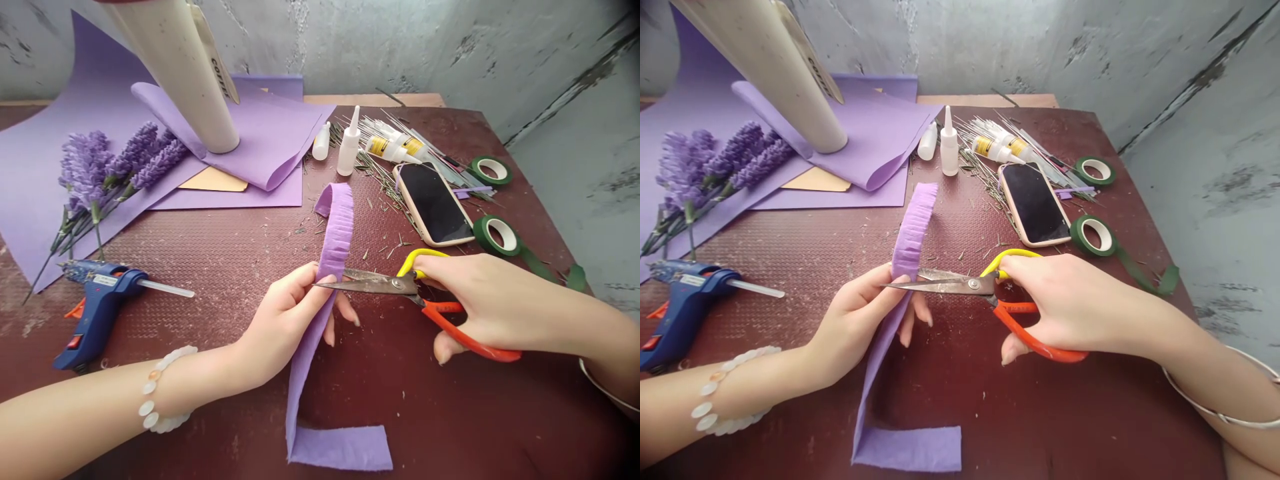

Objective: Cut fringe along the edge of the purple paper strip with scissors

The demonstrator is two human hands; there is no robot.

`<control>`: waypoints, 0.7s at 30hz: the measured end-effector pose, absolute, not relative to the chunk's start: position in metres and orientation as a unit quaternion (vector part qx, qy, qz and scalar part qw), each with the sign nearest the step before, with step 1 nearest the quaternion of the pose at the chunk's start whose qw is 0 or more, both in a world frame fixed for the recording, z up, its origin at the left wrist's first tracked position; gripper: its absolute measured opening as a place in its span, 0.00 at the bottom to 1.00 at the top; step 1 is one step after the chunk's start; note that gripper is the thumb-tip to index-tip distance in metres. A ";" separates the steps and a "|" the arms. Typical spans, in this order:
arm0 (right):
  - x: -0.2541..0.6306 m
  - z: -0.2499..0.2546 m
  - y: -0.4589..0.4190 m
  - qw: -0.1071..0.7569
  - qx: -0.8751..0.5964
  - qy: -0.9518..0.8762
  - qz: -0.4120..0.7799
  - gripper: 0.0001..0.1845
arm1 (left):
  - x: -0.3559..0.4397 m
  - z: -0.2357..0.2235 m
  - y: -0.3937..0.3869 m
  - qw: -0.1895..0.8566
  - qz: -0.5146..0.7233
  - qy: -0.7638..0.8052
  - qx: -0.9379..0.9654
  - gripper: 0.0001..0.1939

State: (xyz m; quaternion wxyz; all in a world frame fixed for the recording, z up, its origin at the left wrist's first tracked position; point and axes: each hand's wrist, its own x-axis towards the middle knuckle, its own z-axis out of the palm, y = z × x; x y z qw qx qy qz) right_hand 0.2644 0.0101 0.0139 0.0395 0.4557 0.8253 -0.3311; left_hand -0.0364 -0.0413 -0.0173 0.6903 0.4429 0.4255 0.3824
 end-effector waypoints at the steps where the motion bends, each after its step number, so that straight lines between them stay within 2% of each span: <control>1: 0.264 0.013 0.010 0.037 0.454 0.827 -0.330 0.36 | -0.036 -0.017 -0.041 0.687 0.383 0.426 0.448 0.21; 10: 0.256 0.007 0.008 0.030 0.454 0.829 -0.326 0.33 | -0.037 -0.018 -0.041 0.694 0.376 0.426 0.443 0.16; 15: 0.255 0.004 0.006 0.025 0.447 0.842 -0.303 0.34 | -0.037 -0.017 -0.040 0.690 0.362 0.431 0.455 0.18; 21: 0.255 0.004 0.004 0.051 0.451 0.826 -0.333 0.39 | -0.037 -0.019 -0.040 0.695 0.351 0.444 0.444 0.20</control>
